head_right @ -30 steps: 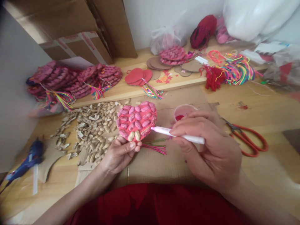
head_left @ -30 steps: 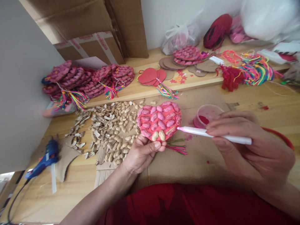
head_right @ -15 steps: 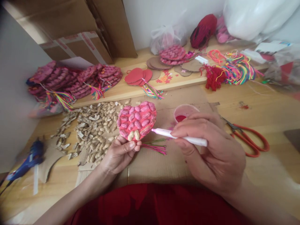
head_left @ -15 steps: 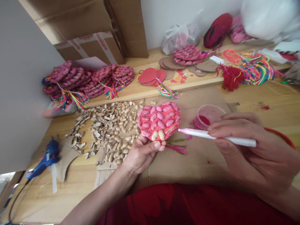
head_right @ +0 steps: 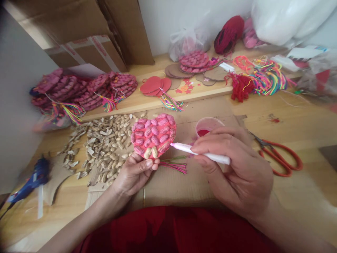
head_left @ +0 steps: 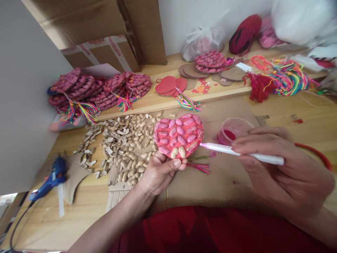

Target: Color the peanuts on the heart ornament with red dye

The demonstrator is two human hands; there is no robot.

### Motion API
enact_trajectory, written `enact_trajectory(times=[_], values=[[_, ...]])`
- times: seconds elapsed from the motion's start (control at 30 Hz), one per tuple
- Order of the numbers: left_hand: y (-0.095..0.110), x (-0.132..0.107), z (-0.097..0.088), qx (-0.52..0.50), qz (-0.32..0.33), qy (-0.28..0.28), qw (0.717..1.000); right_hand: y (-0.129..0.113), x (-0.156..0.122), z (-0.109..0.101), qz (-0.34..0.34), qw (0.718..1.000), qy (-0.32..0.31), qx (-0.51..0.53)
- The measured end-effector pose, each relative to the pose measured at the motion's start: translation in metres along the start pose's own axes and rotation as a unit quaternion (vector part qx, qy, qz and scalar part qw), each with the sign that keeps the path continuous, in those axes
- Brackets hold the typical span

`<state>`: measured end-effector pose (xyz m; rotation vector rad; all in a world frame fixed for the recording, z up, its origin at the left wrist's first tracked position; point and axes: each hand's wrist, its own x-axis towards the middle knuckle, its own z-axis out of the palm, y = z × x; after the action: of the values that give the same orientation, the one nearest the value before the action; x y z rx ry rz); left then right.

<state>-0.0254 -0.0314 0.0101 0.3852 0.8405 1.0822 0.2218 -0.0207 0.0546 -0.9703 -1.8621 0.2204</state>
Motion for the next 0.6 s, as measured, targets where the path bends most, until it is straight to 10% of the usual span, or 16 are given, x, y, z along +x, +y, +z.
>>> enact_trajectory(times=[0.6], values=[[-0.0033,-0.0012,0.0026,0.050,0.035,0.002,0.998,0.0011,-0.0034,-0.0053,0.028,1.000,-0.004,-0.004]])
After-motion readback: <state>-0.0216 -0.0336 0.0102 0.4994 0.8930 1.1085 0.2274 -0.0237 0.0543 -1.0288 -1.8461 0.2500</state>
